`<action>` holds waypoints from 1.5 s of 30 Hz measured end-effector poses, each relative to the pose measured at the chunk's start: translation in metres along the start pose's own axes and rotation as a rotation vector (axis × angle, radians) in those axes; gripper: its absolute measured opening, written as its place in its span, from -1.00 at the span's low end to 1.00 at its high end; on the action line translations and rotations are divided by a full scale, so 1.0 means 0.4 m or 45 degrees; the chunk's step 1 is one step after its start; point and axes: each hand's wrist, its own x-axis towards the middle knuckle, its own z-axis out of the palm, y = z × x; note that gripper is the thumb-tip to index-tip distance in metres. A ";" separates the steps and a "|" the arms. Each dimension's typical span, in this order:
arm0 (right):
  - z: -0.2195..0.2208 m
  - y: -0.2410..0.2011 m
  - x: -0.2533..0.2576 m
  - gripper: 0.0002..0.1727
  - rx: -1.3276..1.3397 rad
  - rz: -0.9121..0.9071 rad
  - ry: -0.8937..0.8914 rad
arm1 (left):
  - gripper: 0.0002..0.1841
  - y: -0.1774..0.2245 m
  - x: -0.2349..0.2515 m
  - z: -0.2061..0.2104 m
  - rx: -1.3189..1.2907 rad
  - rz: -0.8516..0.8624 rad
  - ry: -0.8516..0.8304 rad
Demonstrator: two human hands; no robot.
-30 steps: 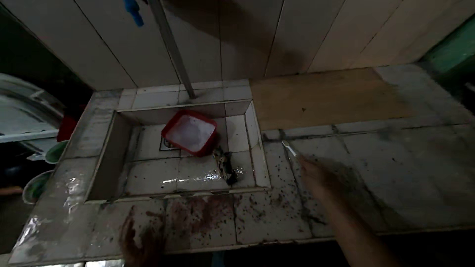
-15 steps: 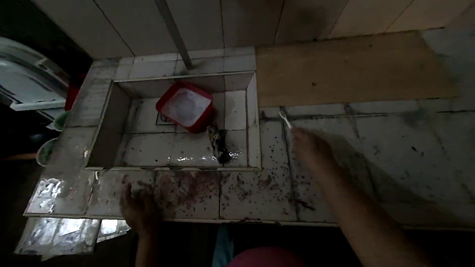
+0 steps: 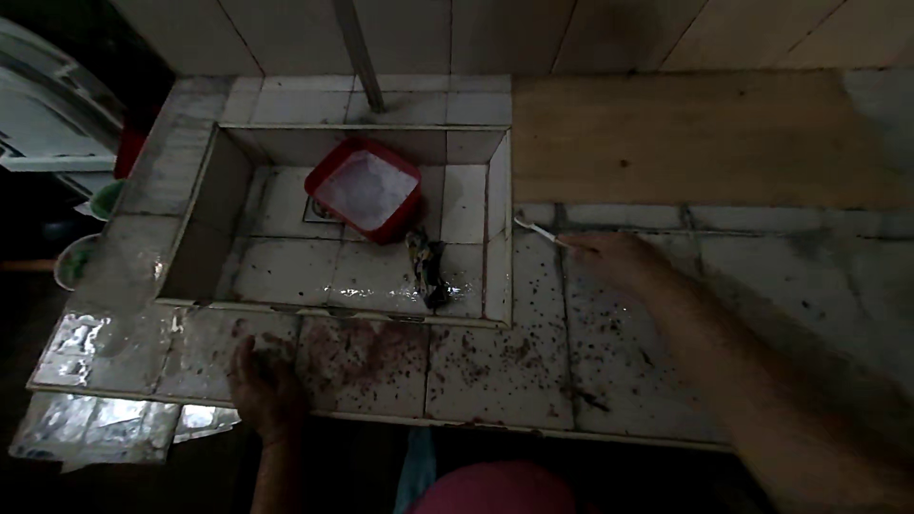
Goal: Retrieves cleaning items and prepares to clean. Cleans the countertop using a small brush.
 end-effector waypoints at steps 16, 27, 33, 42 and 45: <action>-0.088 0.120 0.042 -0.57 -0.271 -0.080 -0.083 | -0.46 -0.007 0.002 0.004 -0.024 -0.009 0.009; -0.082 0.098 0.019 -0.55 -0.195 -0.043 -0.103 | -0.48 0.004 0.005 0.004 0.000 -0.058 -0.007; -0.013 0.046 0.041 -0.56 -0.083 -0.049 -0.067 | -0.47 -0.011 0.009 0.011 0.025 -0.026 0.031; -0.077 0.111 0.022 -0.56 -0.212 -0.030 -0.093 | -0.51 -0.022 0.012 0.012 0.026 0.006 0.047; -0.035 0.012 0.029 -0.57 -0.119 -0.033 -0.099 | -0.51 -0.011 0.009 0.008 0.012 0.003 0.042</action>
